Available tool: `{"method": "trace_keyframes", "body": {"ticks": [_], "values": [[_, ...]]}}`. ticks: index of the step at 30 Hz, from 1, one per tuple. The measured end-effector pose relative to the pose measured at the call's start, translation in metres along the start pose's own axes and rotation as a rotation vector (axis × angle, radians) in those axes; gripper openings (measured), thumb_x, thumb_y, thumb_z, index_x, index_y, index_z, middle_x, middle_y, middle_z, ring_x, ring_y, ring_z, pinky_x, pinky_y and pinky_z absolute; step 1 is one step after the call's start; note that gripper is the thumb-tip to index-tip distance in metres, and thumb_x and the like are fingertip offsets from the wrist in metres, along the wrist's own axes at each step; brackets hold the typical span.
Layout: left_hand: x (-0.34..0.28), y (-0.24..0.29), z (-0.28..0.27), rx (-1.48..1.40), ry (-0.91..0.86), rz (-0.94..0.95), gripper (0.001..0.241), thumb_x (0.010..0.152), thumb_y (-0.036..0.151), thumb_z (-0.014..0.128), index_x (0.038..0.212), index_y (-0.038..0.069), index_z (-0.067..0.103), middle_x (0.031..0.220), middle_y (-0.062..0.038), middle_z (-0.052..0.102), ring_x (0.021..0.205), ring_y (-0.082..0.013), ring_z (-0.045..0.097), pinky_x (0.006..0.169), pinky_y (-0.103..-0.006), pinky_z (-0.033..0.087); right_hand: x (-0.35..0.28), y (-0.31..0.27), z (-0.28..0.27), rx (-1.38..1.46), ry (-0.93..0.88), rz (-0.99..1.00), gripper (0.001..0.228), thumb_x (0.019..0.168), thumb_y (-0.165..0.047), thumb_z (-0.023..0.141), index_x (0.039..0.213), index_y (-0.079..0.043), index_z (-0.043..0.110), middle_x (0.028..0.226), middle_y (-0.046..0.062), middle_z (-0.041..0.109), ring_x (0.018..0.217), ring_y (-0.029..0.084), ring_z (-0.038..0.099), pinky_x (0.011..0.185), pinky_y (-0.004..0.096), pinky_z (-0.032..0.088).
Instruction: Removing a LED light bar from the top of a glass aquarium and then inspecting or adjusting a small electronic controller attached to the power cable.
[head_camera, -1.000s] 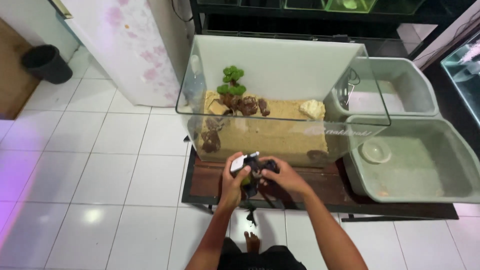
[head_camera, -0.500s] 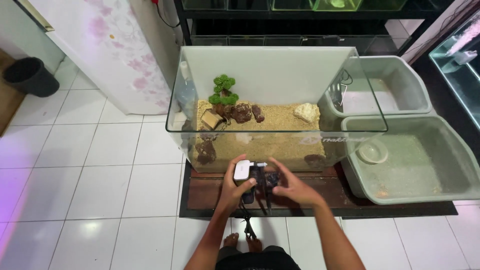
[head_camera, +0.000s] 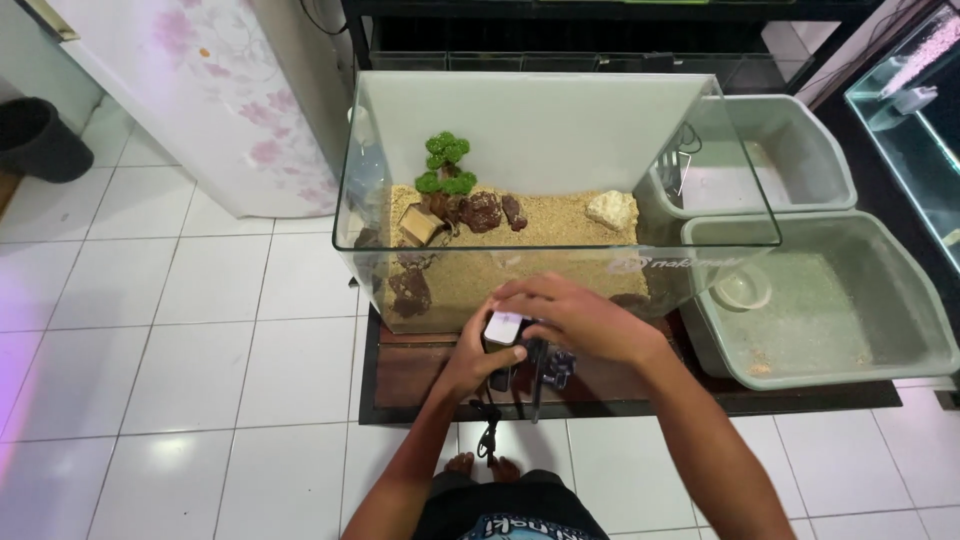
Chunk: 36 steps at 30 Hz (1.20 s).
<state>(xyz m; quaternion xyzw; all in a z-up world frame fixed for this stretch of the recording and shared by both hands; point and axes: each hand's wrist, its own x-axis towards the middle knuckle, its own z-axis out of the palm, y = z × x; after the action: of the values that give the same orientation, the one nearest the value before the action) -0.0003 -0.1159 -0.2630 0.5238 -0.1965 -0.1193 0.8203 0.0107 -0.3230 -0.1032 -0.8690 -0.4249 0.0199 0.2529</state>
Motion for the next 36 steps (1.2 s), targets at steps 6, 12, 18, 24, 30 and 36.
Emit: {"method": "trace_keyframes", "body": {"ticks": [6,12,18,24,30,36], "values": [[0.009,-0.007,-0.019,-0.006,-0.102,0.012,0.095,0.077,0.020,0.101,0.160,0.004,0.057,0.138,-0.012,0.071,0.131,-0.0174,0.060,0.113,-0.0414,0.050,0.020,0.010,0.000,-0.160,-0.189,-0.213,0.040,0.097,-0.009,0.079,0.137,-0.008,0.075,0.139,0.010,0.074,0.125,0.031,0.069,0.102,0.039,0.062],[-0.003,-0.035,-0.048,0.037,-0.186,0.021,0.083,0.080,0.020,0.100,0.152,0.001,0.063,0.138,-0.017,0.073,0.131,-0.0234,0.060,0.112,-0.0492,0.050,0.020,0.014,0.005,-0.209,-0.183,-0.343,0.037,0.097,-0.009,0.078,0.133,-0.005,0.077,0.130,0.014,0.076,0.113,0.029,0.075,0.095,0.038,0.067],[-0.006,-0.008,-0.020,-0.001,-0.149,0.047,0.090,0.077,0.025,0.101,0.154,0.003,0.061,0.141,-0.013,0.071,0.130,-0.0212,0.061,0.116,-0.0462,0.049,-0.008,0.059,0.073,-0.390,0.256,-0.399,0.029,0.103,-0.013,0.070,0.130,-0.006,0.079,0.118,0.014,0.083,0.111,0.029,0.081,0.098,0.039,0.068],[-0.013,0.016,-0.020,0.002,-0.182,0.048,0.104,0.077,0.035,0.102,0.165,0.005,0.054,0.147,-0.017,0.066,0.139,-0.0260,0.059,0.123,-0.0478,0.044,-0.057,0.047,0.075,0.666,0.861,0.651,0.042,0.108,-0.015,0.070,0.148,0.000,0.066,0.116,0.021,0.076,0.091,0.028,0.077,0.076,0.038,0.073],[-0.016,0.021,-0.031,-0.021,-0.145,0.030,0.104,0.077,0.029,0.102,0.165,0.004,0.052,0.144,-0.016,0.066,0.134,-0.0250,0.062,0.120,-0.0449,0.049,-0.099,0.078,0.161,0.434,0.578,0.865,0.039,0.090,-0.008,0.089,0.128,-0.010,0.083,0.102,0.016,0.088,0.100,0.031,0.082,0.088,0.045,0.064],[-0.020,0.014,-0.029,-0.020,-0.153,0.018,0.107,0.075,0.026,0.104,0.165,0.004,0.051,0.143,-0.017,0.067,0.131,-0.0257,0.064,0.117,-0.0460,0.051,-0.106,0.132,0.243,0.196,0.193,0.672,0.035,0.076,-0.005,0.090,0.110,-0.016,0.087,0.098,0.012,0.087,0.102,0.037,0.083,0.091,0.049,0.066]]}}
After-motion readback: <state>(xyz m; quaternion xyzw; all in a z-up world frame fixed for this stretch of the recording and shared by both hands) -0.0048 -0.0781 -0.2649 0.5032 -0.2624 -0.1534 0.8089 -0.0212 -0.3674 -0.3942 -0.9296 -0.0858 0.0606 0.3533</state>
